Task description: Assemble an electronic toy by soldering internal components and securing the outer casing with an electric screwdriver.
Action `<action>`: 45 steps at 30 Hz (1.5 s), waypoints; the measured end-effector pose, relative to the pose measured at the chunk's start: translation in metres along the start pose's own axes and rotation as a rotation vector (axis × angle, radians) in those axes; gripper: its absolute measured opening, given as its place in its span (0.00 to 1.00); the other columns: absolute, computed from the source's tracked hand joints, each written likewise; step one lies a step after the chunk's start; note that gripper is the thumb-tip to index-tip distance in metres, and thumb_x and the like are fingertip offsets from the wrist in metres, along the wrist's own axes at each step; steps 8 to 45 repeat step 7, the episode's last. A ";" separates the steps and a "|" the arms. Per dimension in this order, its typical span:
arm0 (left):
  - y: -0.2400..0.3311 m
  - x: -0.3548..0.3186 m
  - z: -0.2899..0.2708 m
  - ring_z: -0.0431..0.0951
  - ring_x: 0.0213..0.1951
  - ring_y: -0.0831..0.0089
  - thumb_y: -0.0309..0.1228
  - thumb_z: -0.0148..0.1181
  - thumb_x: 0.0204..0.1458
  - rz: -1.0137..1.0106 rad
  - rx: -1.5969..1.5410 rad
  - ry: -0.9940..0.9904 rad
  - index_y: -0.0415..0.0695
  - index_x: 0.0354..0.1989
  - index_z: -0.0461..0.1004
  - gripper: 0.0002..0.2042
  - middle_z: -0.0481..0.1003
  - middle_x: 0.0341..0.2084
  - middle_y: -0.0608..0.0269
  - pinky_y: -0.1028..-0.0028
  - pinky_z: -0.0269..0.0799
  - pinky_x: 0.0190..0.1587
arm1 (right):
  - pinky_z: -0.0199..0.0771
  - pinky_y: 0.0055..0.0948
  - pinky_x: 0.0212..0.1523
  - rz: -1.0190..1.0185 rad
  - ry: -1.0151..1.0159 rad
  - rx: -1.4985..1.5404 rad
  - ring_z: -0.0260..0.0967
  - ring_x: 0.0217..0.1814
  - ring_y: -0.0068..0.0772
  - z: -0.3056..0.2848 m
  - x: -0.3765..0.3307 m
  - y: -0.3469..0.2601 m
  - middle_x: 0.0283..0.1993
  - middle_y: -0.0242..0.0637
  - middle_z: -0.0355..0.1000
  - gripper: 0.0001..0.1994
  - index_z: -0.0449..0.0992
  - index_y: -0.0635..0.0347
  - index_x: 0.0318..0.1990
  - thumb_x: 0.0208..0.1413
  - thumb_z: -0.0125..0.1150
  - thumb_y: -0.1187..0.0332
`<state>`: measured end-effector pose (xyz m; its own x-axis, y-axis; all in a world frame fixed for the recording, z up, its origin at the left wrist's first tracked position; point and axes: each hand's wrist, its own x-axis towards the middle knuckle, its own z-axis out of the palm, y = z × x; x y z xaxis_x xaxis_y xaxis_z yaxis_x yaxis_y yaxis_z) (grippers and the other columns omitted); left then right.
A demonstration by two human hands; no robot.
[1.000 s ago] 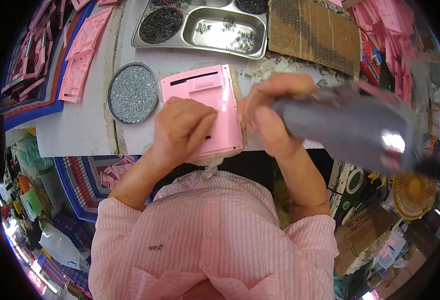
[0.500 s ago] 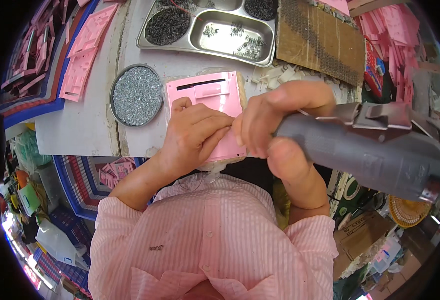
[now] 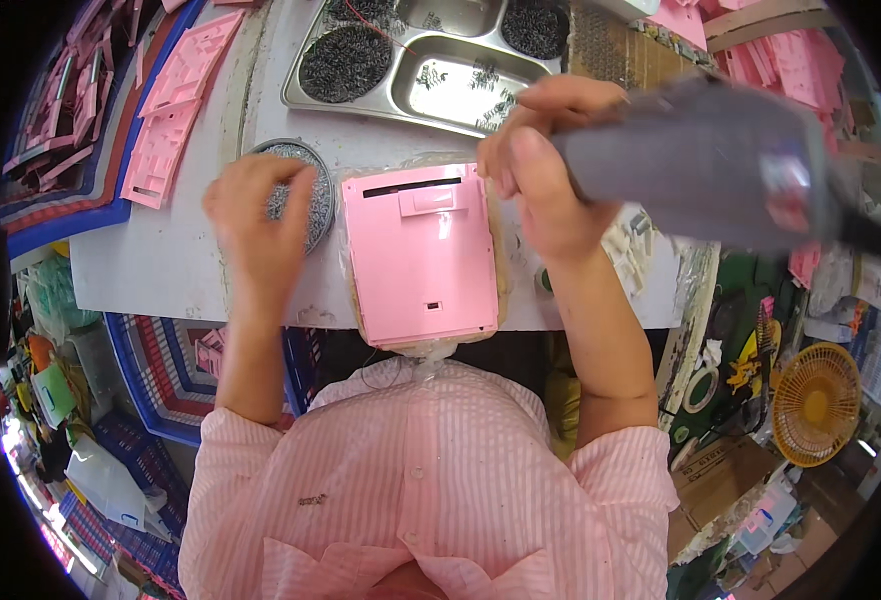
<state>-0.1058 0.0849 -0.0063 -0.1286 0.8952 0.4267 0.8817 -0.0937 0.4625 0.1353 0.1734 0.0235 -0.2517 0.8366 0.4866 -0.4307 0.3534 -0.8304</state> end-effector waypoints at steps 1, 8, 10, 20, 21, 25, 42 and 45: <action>-0.011 0.000 -0.011 0.74 0.44 0.64 0.32 0.70 0.47 -0.087 0.115 -0.069 0.51 0.33 0.81 0.06 0.77 0.35 0.67 0.55 0.58 0.52 | 0.67 0.32 0.25 0.033 0.007 -0.019 0.56 0.20 0.25 0.000 0.000 0.007 0.20 0.31 0.58 0.11 0.64 0.58 0.49 0.63 0.55 0.70; -0.044 -0.026 -0.018 0.73 0.47 0.65 0.36 0.72 0.47 -0.044 0.168 -0.312 0.48 0.31 0.81 0.08 0.76 0.37 0.69 0.54 0.58 0.49 | 0.67 0.33 0.25 0.092 -0.058 -0.137 0.58 0.20 0.25 0.000 -0.006 0.030 0.22 0.35 0.61 0.10 0.63 0.59 0.47 0.61 0.56 0.73; -0.044 -0.026 -0.018 0.73 0.47 0.65 0.36 0.72 0.47 -0.044 0.168 -0.312 0.48 0.31 0.81 0.08 0.76 0.37 0.69 0.54 0.58 0.49 | 0.67 0.33 0.25 0.092 -0.058 -0.137 0.58 0.20 0.25 0.000 -0.006 0.030 0.22 0.35 0.61 0.10 0.63 0.59 0.47 0.61 0.56 0.73; -0.044 -0.026 -0.018 0.73 0.47 0.65 0.36 0.72 0.47 -0.044 0.168 -0.312 0.48 0.31 0.81 0.08 0.76 0.37 0.69 0.54 0.58 0.49 | 0.67 0.33 0.25 0.092 -0.058 -0.137 0.58 0.20 0.25 0.000 -0.006 0.030 0.22 0.35 0.61 0.10 0.63 0.59 0.47 0.61 0.56 0.73; -0.044 -0.026 -0.018 0.73 0.47 0.65 0.36 0.72 0.47 -0.044 0.168 -0.312 0.48 0.31 0.81 0.08 0.76 0.37 0.69 0.54 0.58 0.49 | 0.67 0.33 0.25 0.092 -0.058 -0.137 0.58 0.20 0.25 0.000 -0.006 0.030 0.22 0.35 0.61 0.10 0.63 0.59 0.47 0.61 0.56 0.73; -0.044 -0.026 -0.018 0.73 0.47 0.65 0.36 0.72 0.47 -0.044 0.168 -0.312 0.48 0.31 0.81 0.08 0.76 0.37 0.69 0.54 0.58 0.49 | 0.67 0.33 0.25 0.092 -0.058 -0.137 0.58 0.20 0.25 0.000 -0.006 0.030 0.22 0.35 0.61 0.10 0.63 0.59 0.47 0.61 0.56 0.73; -0.044 -0.026 -0.018 0.73 0.47 0.65 0.36 0.72 0.47 -0.044 0.168 -0.312 0.48 0.31 0.81 0.08 0.76 0.37 0.69 0.54 0.58 0.49 | 0.67 0.33 0.25 0.092 -0.058 -0.137 0.58 0.20 0.25 0.000 -0.006 0.030 0.22 0.35 0.61 0.10 0.63 0.59 0.47 0.61 0.56 0.73; -0.044 -0.026 -0.018 0.73 0.47 0.65 0.36 0.72 0.47 -0.044 0.168 -0.312 0.48 0.31 0.81 0.08 0.76 0.37 0.69 0.54 0.58 0.49 | 0.67 0.33 0.25 0.092 -0.058 -0.137 0.58 0.20 0.25 0.000 -0.006 0.030 0.22 0.35 0.61 0.10 0.63 0.59 0.47 0.61 0.56 0.73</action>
